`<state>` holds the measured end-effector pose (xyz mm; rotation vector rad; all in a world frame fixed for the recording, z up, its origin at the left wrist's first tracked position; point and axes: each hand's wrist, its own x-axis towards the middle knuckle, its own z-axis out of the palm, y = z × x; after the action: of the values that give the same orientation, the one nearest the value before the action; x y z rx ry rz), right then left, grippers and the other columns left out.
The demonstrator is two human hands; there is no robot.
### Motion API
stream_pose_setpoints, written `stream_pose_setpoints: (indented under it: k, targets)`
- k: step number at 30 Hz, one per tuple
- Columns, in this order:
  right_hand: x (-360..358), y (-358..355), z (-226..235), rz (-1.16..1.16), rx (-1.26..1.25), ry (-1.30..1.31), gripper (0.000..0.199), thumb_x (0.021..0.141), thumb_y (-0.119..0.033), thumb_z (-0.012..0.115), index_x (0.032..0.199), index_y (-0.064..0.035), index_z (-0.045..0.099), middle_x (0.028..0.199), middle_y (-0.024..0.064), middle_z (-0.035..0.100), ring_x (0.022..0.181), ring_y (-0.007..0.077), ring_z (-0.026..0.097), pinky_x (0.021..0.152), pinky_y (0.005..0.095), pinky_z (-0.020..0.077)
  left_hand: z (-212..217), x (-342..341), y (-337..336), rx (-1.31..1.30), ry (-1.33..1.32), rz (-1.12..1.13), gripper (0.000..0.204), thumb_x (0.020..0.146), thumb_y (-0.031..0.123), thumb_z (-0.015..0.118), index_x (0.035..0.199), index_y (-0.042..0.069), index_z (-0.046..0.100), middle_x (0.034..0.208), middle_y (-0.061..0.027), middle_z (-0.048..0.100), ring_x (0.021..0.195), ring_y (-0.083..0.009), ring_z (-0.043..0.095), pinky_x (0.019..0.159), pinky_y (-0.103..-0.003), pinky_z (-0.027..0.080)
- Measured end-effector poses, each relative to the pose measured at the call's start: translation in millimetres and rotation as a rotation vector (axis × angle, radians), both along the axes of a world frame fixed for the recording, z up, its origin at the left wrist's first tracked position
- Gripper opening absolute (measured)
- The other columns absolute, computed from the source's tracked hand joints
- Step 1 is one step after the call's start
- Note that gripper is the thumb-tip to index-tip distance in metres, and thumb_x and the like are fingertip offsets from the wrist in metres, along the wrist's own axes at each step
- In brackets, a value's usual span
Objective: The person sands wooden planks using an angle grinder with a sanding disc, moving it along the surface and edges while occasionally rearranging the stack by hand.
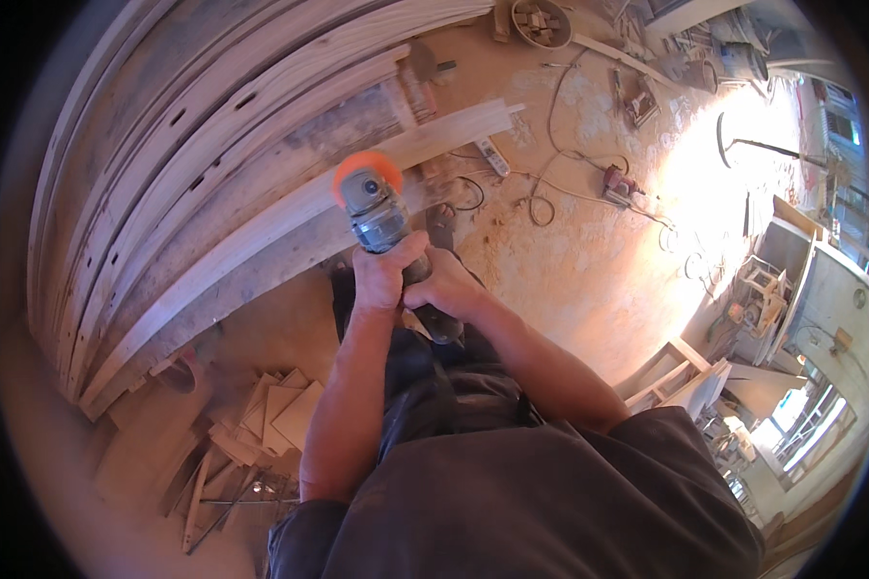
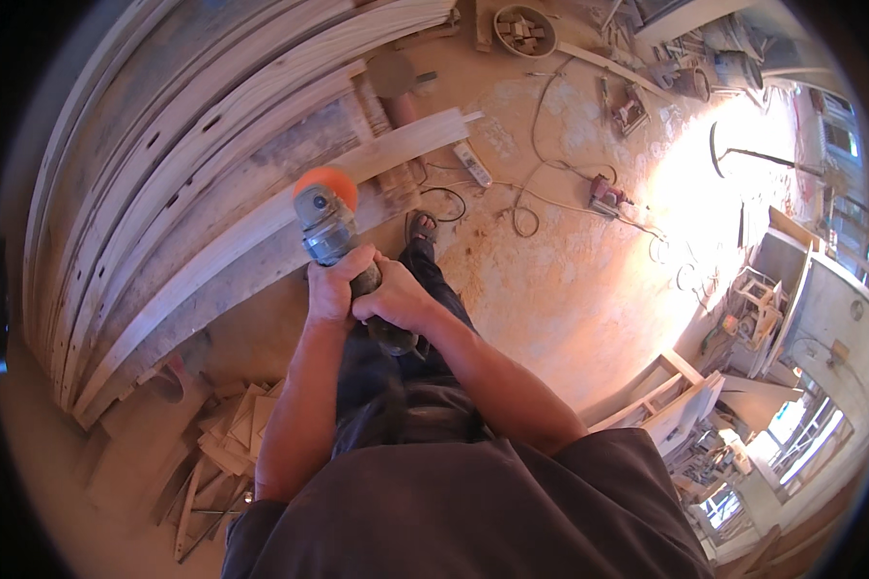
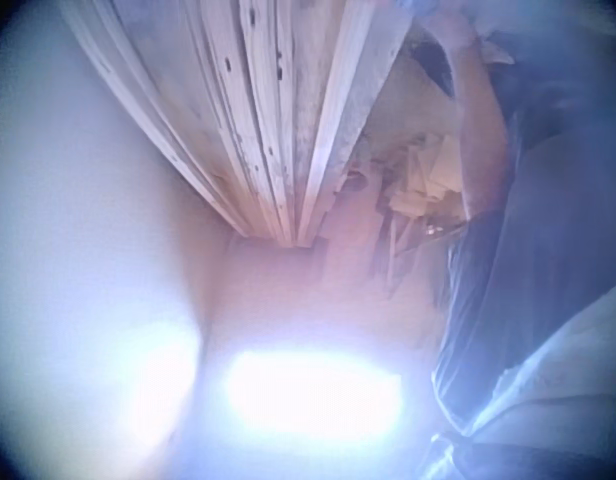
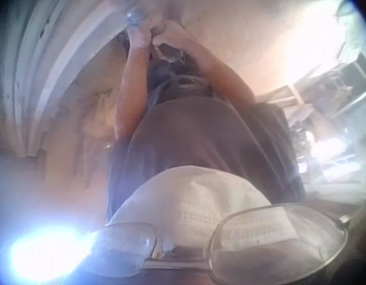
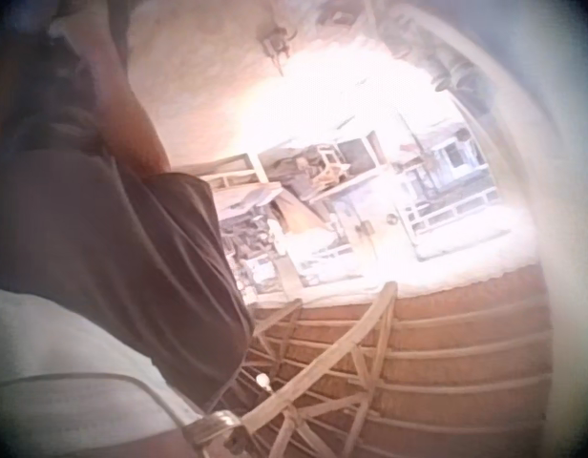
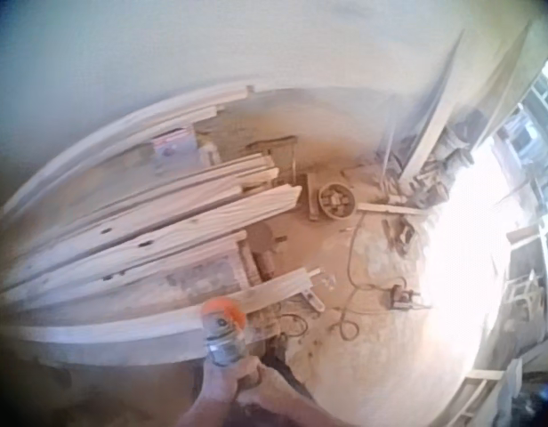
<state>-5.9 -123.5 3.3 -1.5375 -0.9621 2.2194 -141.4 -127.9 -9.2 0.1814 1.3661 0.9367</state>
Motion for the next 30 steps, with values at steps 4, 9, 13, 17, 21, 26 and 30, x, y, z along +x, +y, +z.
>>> stream_pose_setpoints:
  k: [4,9,13,17,21,26,30]
  targets:
    - [62,24,6,-0.160,-0.076,-0.004,0.052,0.062,-0.008,0.079,0.109,0.0026,0.061,0.085,0.0081,0.069,0.074,0.0175,0.067,0.069,0.0323,0.0551,15,70,47,0.024,-0.009,-0.086,0.022,0.080,0.013,0.082,0.095,0.002,0.071,0.087,-0.0072,0.071,0.075,-0.0181,0.068,0.069,-0.035,0.056]
    - [124,33,-6,-0.431,-0.117,0.156,0.040,0.061,0.000,0.075,0.100,0.0018,0.068,0.085,0.0099,0.072,0.076,0.0188,0.070,0.068,0.0330,0.0566,-8,130,79,0.053,0.010,-0.376,0.027,0.079,0.014,0.085,0.099,0.003,0.071,0.088,-0.0052,0.070,0.075,-0.0160,0.067,0.069,-0.034,0.056]
    - [123,40,-5,-0.317,-0.024,0.157,0.034,0.065,-0.005,0.076,0.097,0.0024,0.067,0.082,0.0069,0.070,0.071,0.0175,0.069,0.065,0.0317,0.0547,11,130,69,-0.023,-0.069,-0.245,0.029,0.080,0.014,0.084,0.104,0.003,0.071,0.092,-0.0051,0.070,0.078,-0.0159,0.067,0.071,-0.033,0.055]
    - [119,38,-4,-0.277,0.078,0.090,0.035,0.064,-0.004,0.076,0.097,0.0019,0.067,0.082,0.0058,0.070,0.072,0.0167,0.068,0.064,0.0319,0.0544,23,129,66,-0.111,-0.170,-0.163,0.026,0.080,0.012,0.083,0.101,0.002,0.071,0.091,-0.0055,0.071,0.078,-0.0161,0.068,0.071,-0.034,0.055]
    - [149,49,-3,-0.359,-0.048,0.145,0.039,0.064,-0.004,0.076,0.101,0.0020,0.067,0.084,0.0061,0.070,0.075,0.0157,0.067,0.068,0.0312,0.0547,12,155,86,-0.054,-0.102,-0.301,0.026,0.076,0.017,0.086,0.094,0.002,0.072,0.086,-0.0045,0.071,0.073,-0.0139,0.065,0.069,-0.033,0.054]
    - [140,45,-3,-0.234,0.004,0.070,0.033,0.065,-0.008,0.077,0.095,0.0005,0.068,0.082,0.0054,0.069,0.074,0.0134,0.065,0.067,0.0297,0.0529,18,146,71,-0.086,-0.075,-0.193,0.023,0.079,0.012,0.083,0.097,0.002,0.072,0.089,-0.0060,0.070,0.077,-0.0171,0.067,0.071,-0.034,0.055]
    - [124,41,-10,-0.278,0.106,0.058,0.033,0.065,-0.008,0.078,0.095,0.0009,0.068,0.082,0.0054,0.069,0.074,0.0130,0.066,0.066,0.0298,0.0535,16,138,70,-0.058,-0.117,-0.163,0.028,0.076,0.013,0.084,0.100,0.003,0.073,0.092,-0.0066,0.072,0.081,-0.0187,0.070,0.074,-0.037,0.057]
